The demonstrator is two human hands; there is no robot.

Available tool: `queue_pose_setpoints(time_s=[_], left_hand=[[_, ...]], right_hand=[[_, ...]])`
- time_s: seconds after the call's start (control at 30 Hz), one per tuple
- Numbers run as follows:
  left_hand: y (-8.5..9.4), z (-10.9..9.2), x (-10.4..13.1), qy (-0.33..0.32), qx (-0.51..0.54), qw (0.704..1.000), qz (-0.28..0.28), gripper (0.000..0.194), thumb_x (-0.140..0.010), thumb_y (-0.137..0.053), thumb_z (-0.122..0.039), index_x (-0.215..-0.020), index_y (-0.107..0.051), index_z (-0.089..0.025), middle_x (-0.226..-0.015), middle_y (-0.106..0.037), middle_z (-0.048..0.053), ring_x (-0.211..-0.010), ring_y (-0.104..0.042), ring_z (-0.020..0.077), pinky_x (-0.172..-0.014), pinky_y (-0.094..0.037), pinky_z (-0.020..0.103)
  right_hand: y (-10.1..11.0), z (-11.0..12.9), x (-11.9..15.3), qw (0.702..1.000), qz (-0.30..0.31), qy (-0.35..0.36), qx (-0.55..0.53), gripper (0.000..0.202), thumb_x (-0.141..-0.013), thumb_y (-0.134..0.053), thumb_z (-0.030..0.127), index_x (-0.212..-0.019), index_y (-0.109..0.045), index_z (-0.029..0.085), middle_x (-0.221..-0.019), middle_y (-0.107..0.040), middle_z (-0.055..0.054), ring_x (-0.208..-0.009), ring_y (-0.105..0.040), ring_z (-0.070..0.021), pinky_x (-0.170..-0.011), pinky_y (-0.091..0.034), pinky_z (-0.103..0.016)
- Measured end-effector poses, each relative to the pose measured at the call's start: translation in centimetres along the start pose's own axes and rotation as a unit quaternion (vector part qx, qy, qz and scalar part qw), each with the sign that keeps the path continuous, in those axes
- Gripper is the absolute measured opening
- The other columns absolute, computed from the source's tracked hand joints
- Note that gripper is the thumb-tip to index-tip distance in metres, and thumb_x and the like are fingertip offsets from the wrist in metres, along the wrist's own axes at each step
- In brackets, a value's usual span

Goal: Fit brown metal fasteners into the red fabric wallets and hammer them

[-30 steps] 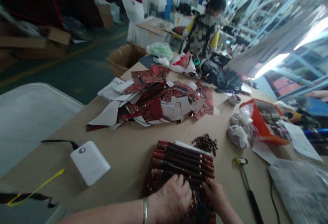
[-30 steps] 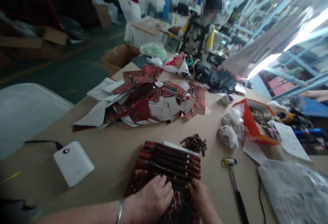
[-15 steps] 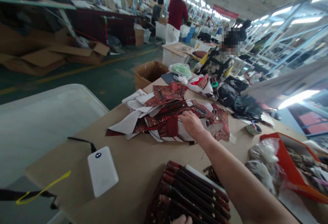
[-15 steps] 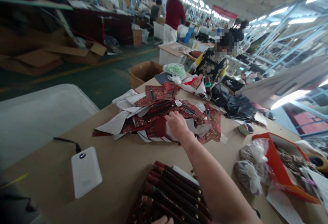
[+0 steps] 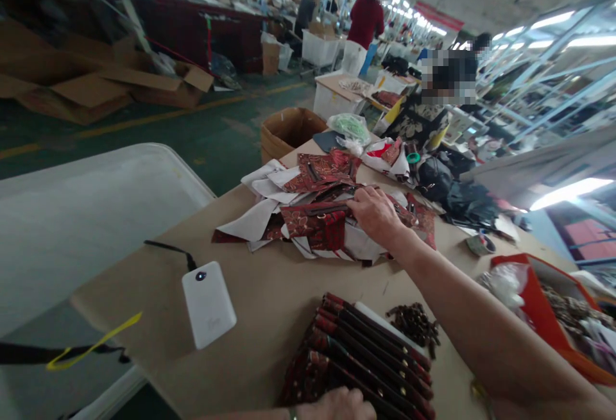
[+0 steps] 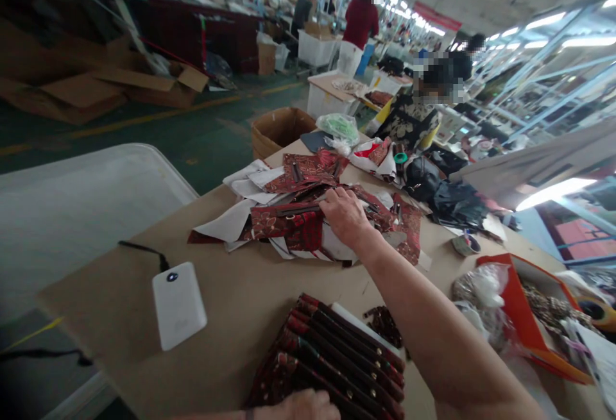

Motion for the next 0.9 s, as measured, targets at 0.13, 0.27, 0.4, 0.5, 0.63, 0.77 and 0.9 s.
queue_pose_setpoints(time_s=[0.13, 0.27, 0.4, 0.5, 0.63, 0.77, 0.9], left_hand=[[8.9, 1.3, 3.4, 0.273, 0.436, 0.823, -0.241, 0.019, -0.088, -0.048, -0.027, -0.083, -0.063, -0.016, -0.077, -0.066, 0.003, -0.068, -0.059, 0.0129, -0.06, -0.045, 0.023], [15.2, 2.5, 6.9, 0.328, 0.631, 0.586, -0.389, 0.025, -0.078, -0.064, -0.035, -0.095, -0.063, -0.017, -0.096, -0.068, 0.004, -0.085, -0.061, 0.0162, -0.075, -0.049, 0.026], [17.6, 1.9, 6.9, 0.331, 0.625, 0.542, -0.454, 0.024, -0.082, -0.059, -0.039, -0.082, -0.063, -0.016, -0.08, -0.066, 0.002, -0.075, -0.06, 0.0118, -0.071, -0.049, 0.022], [18.0, 0.2, 4.5, 0.316, 0.669, 0.601, -0.3, 0.03, -0.081, -0.059, -0.041, -0.091, -0.063, -0.013, -0.085, -0.068, 0.006, -0.074, -0.062, 0.0139, -0.068, -0.05, 0.025], [17.6, -1.3, 2.1, 0.279, 0.661, 0.649, -0.253, 0.037, -0.077, -0.065, -0.023, -0.112, -0.053, -0.017, -0.105, -0.067, 0.007, -0.094, -0.063, 0.0164, -0.083, -0.051, 0.03], [16.8, -1.4, 1.8, 0.275, 0.534, 0.768, -0.223, 0.04, -0.075, -0.064, -0.019, -0.115, -0.056, -0.018, -0.105, -0.067, 0.006, -0.096, -0.062, 0.0171, -0.088, -0.05, 0.034], [17.1, -2.0, 2.0, 0.267, 0.474, 0.814, -0.204, 0.027, -0.074, -0.06, -0.017, -0.1, -0.064, -0.018, -0.098, -0.068, 0.003, -0.091, -0.062, 0.0165, -0.089, -0.05, 0.034]], right_hand=[[2.4, 1.7, 9.9, 0.997, -0.077, 0.003, -0.012, 0.021, -0.092, -0.045, 0.023, -0.1, -0.065, 0.019, -0.081, -0.056, -0.006, -0.084, -0.045, -0.021, -0.08, -0.035, -0.035], [2.9, 4.3, 19.0, 0.994, -0.087, -0.039, -0.059, 0.026, -0.09, -0.049, 0.019, -0.113, -0.06, 0.014, -0.08, -0.056, -0.006, -0.084, -0.045, -0.0206, -0.082, -0.038, -0.035], [2.9, 6.7, 24.5, 0.986, -0.105, -0.087, -0.099, 0.029, -0.089, -0.052, 0.016, -0.117, -0.058, 0.014, -0.077, -0.054, -0.005, -0.082, -0.045, -0.0201, -0.079, -0.04, -0.035], [3.0, 8.3, 26.8, 0.98, -0.113, -0.128, -0.105, 0.031, -0.088, -0.053, 0.016, -0.118, -0.058, 0.014, -0.074, -0.052, -0.004, -0.079, -0.045, -0.0197, -0.075, -0.041, -0.034], [3.3, 10.4, 28.6, 0.973, -0.101, -0.18, -0.1, 0.029, -0.088, -0.053, 0.016, -0.116, -0.06, 0.013, -0.072, -0.053, -0.005, -0.077, -0.045, -0.0196, -0.074, -0.041, -0.035], [3.5, 12.8, 30.0, 0.972, -0.089, -0.191, -0.105, 0.028, -0.088, -0.052, 0.015, -0.114, -0.062, 0.013, -0.072, -0.055, -0.005, -0.075, -0.046, -0.0195, -0.074, -0.041, -0.036], [4.1, 14.4, 30.9, 0.953, -0.071, -0.223, -0.191, 0.03, -0.087, -0.056, 0.025, -0.115, -0.061, 0.015, -0.077, -0.058, -0.006, -0.079, -0.049, -0.0206, -0.075, -0.044, -0.038]])
Point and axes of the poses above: each hand's wrist, its own x-axis away from the middle knuckle, its own y-axis out of the back of the hand, z = x × y, the point moved 1 cm from there along -x, towards the middle knuckle
